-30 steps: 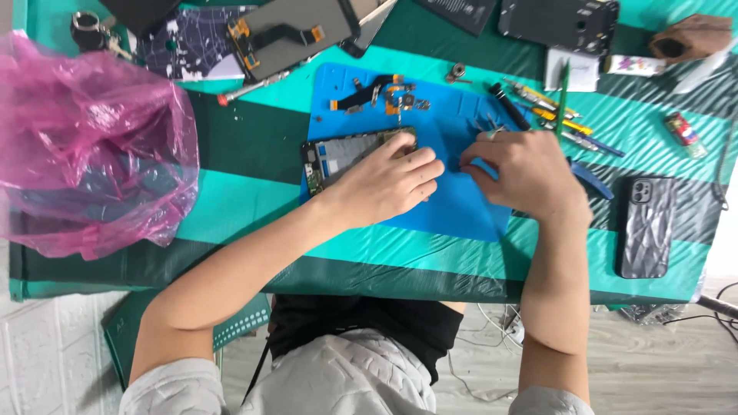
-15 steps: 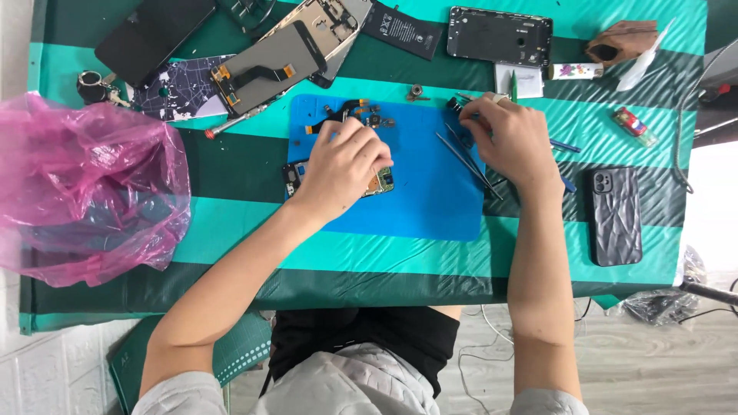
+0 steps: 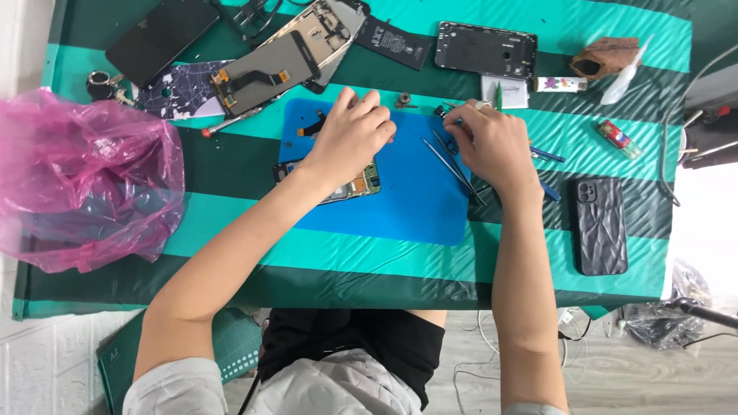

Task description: Repairing a mobile phone by assembling the motherboard and connecting internal ribbon cables.

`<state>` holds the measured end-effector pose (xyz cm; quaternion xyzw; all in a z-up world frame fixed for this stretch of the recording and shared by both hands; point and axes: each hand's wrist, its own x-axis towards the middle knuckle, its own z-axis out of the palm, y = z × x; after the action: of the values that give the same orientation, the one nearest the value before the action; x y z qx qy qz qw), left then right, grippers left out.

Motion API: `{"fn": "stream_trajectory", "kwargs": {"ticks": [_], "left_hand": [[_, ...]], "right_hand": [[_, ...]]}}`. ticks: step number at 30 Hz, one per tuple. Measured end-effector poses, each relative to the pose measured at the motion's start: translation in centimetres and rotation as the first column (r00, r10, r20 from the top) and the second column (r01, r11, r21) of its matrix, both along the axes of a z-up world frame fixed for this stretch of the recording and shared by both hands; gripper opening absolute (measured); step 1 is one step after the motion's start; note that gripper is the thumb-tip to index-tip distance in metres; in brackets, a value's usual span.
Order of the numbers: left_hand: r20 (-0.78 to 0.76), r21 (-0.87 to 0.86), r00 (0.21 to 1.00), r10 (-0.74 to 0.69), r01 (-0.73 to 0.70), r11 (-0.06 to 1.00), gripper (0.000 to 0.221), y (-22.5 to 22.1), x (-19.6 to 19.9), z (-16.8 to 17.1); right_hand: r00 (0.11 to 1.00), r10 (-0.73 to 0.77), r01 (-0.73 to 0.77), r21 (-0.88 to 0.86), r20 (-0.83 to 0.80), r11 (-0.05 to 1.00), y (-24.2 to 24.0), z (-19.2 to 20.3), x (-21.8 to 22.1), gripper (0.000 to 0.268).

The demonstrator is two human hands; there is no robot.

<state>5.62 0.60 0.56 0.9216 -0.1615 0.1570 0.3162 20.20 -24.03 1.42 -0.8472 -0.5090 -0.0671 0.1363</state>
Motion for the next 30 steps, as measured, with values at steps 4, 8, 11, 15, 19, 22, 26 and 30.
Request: {"fn": "stream_trajectory", "kwargs": {"ticks": [4,8,11,15,19,22,26,30], "left_hand": [[0.32,0.594,0.947,0.028,-0.223,0.773,0.023,-1.1,1.3,-0.7],[0.341,0.665,0.94,0.019,-0.255,0.702,0.023,-1.7,1.8,-0.3],[0.315,0.664,0.949,0.006,-0.225,0.713,0.023,-1.3,2.2,-1.0],[0.303,0.524,0.952,0.052,-0.212,0.825,0.021,-1.8,4.0,-2.9],[0.306,0.429,0.951,0.053,-0.187,0.884,0.022,-2.9,6.1,-3.3],[0.249,0.404,0.965,0.088,-0.186,0.896,0.014,-3.8,6.8,-3.0],[0.21,0.393,0.974,0.089,-0.168,0.904,0.01,-4.1,7.1,-3.7],[0.196,0.385,0.978,0.072,-0.145,0.911,0.009,-3.9,6.9,-3.2]], "right_hand": [[1.0,-0.017,0.017,-0.008,-0.007,1.0,0.2,0.5,-0.4,0.008],[1.0,-0.018,0.018,-0.028,-0.012,0.999,0.8,0.6,-0.8,0.007],[1.0,0.002,-0.002,-0.035,0.0,0.999,1.1,0.7,-0.9,0.006],[1.0,0.005,-0.005,-0.029,-0.016,1.0,1.2,0.9,-1.1,0.007],[1.0,0.009,-0.009,0.002,-0.025,1.0,0.5,0.5,-0.5,0.008],[0.998,-0.024,0.028,0.074,-0.06,0.997,-0.4,0.0,0.4,0.014],[0.994,-0.086,0.091,0.073,-0.068,0.993,-1.0,0.3,0.9,0.013],[0.993,-0.085,0.088,0.028,-0.087,0.996,-0.9,2.0,0.1,0.012]]}}
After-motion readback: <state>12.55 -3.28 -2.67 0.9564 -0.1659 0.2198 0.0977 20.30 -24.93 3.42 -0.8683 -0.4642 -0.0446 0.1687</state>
